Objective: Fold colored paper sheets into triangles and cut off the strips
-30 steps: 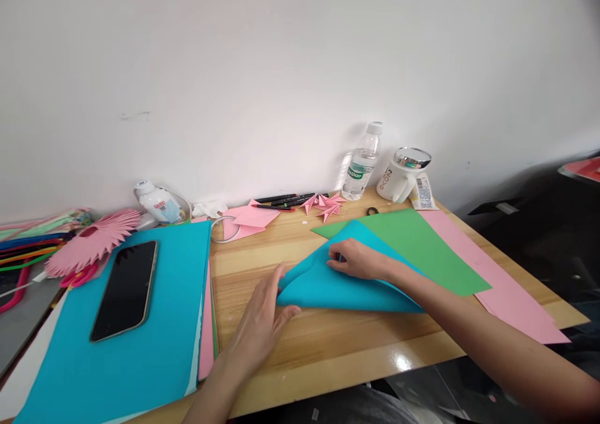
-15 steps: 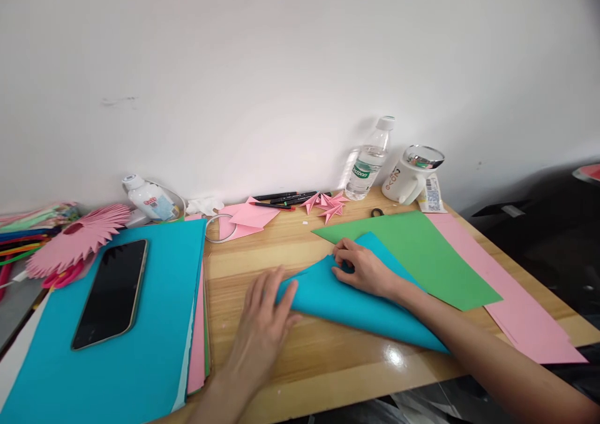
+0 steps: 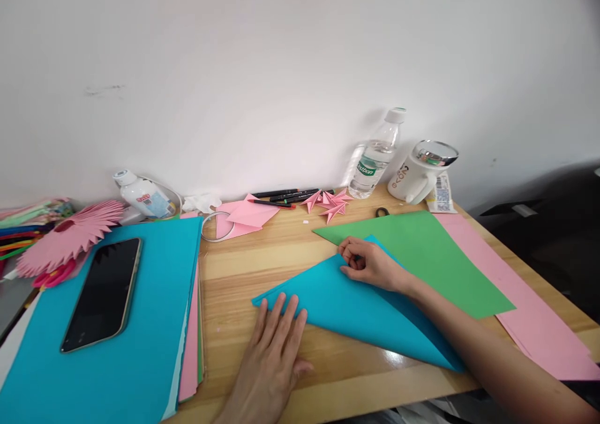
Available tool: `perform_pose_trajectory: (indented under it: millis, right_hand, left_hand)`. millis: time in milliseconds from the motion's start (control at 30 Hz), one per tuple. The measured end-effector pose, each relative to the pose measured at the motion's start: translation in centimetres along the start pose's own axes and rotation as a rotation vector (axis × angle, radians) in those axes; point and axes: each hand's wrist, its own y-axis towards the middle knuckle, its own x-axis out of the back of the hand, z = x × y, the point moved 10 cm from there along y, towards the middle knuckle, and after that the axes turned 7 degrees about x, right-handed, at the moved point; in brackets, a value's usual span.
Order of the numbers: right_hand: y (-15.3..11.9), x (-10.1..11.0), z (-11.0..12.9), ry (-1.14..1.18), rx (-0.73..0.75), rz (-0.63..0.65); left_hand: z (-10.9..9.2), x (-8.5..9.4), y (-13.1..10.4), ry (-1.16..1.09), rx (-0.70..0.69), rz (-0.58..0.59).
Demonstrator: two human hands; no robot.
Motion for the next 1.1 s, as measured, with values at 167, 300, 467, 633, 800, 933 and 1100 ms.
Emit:
perform_pose_trajectory:
  millis: [167, 300, 467, 633, 800, 933, 1100]
  right_hand:
    - [-0.2, 0.1, -0.3, 0.028, 0.006, -0.017]
    - [-0.4, 0.8, -0.3, -0.019, 0.017, -0.143]
    - [-0.8, 1.0, 0.7, -0.138, 0.113, -0.252]
    - [-0.8, 0.8, 0.4, -0.166, 0.090, -0.217]
    - [-0.6, 0.7, -0.3, -0.098, 0.021, -0.184]
    - [-0.5, 0.8, -0.8, -0.043, -0.044, -0.178]
    - [-0.5, 0.8, -1.3, -0.002, -0.087, -0.178]
  left_hand:
    - [0.2, -0.1, 0.0, -0.038, 0.018, 0.009]
    - [0.3, -0.5, 0.0, -0.038, 0.017, 0.052]
    - [0.6, -0.3, -0.1, -0.039, 0.087, 0.073]
    - [1.1, 0.3, -0.2, -0.027, 0.171, 0.033]
    - [1.2, 0.8, -0.2, -0.041, 0.171, 0.004]
    - [1.1, 0.7, -0.1, -0.048, 0.165, 0.020]
    - [1.1, 0.6, 0.1, -0.048, 0.147, 0.026]
